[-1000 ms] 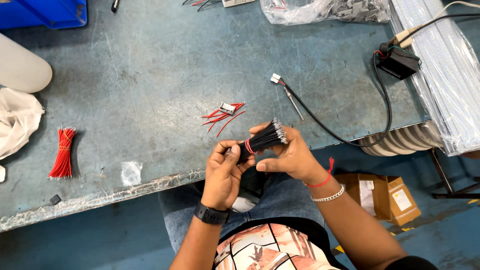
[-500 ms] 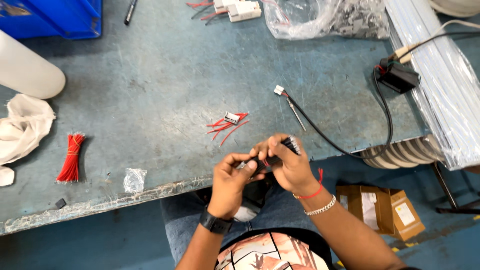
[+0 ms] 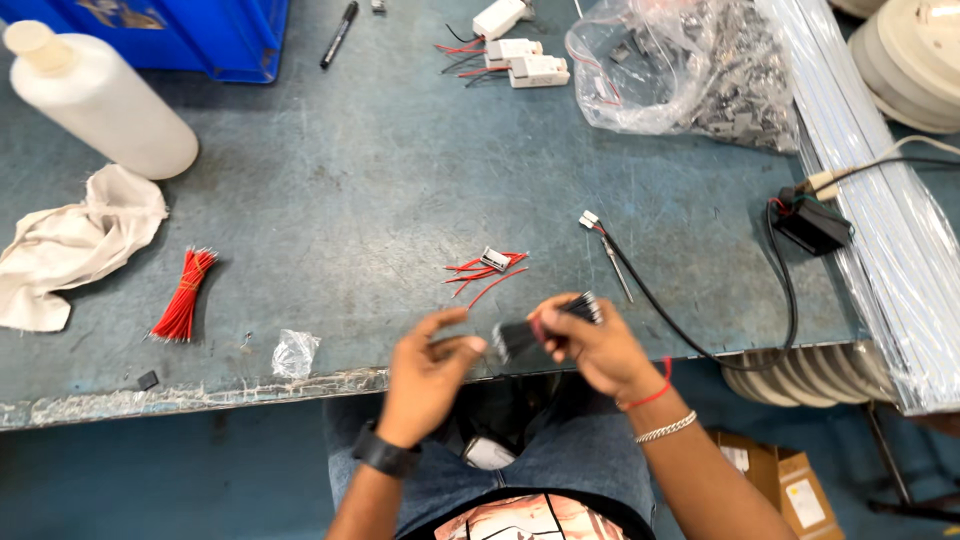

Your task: The person assembles electrical components for LED drivers, connecting wires to terminal blocks, organizing wire bundles with elastic bands, and placing finished components on a workbench.

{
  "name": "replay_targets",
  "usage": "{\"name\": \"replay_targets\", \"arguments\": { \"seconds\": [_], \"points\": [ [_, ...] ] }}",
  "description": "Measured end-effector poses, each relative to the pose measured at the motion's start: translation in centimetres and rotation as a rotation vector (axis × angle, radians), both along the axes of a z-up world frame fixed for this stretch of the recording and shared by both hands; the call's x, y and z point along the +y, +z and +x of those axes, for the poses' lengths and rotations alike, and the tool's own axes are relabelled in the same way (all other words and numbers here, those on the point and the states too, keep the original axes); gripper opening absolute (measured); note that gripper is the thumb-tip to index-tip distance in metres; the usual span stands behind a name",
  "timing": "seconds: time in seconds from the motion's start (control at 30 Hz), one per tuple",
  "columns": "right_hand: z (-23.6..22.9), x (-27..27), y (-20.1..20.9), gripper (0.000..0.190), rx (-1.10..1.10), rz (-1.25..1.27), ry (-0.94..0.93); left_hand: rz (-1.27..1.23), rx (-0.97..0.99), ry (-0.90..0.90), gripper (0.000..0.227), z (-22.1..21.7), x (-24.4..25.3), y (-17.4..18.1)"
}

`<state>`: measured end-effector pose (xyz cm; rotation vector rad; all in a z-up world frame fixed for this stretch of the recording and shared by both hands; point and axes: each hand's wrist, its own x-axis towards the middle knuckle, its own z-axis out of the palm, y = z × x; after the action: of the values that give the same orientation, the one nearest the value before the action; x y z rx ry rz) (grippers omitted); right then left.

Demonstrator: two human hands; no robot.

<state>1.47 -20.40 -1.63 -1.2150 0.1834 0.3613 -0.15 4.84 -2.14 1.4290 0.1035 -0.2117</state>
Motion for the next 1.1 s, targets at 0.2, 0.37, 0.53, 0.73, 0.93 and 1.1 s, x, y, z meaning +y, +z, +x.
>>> {"name": "replay_targets", "arguments": {
  "seconds": [0.2,0.37,0.53,0.73,0.93,1.1],
  "points": [
    [7.1,-6.9,0.0,0.016,-0.236,0.014,-0.312,0.202,-0.196,0.37,0.026,0.7,9.4,-0.7],
    [12.4,-12.5,-3.1,0.034,-0.582,-0.655,-0.441,0.271,-0.246,0.621,0.021,0.5,15.8,-1.7],
    [10.4,-10.5,-3.3,0.038,-0.825,-1.388,-0.33,0.624,-0.35,0.75,0.019,1.9,19.9,-3.7],
    [8.6,0.1,-1.5,0.052,-0.955,-1.221,0.118,1.187,-0.387,0.692,0.042,6.7,23.4,-5.0],
    [10.3,4.6,-1.4,0.055,-0.975,-1.334,0.37,1.634,-0.065,0.451,0.034,11.2,25.8,-6.1],
    [10.2,3.3,-1.3,0.033,-0.868,-1.245,0.246,1.475,-0.271,0.541,0.023,11.0,26.0,-5.1]
  ]
}}
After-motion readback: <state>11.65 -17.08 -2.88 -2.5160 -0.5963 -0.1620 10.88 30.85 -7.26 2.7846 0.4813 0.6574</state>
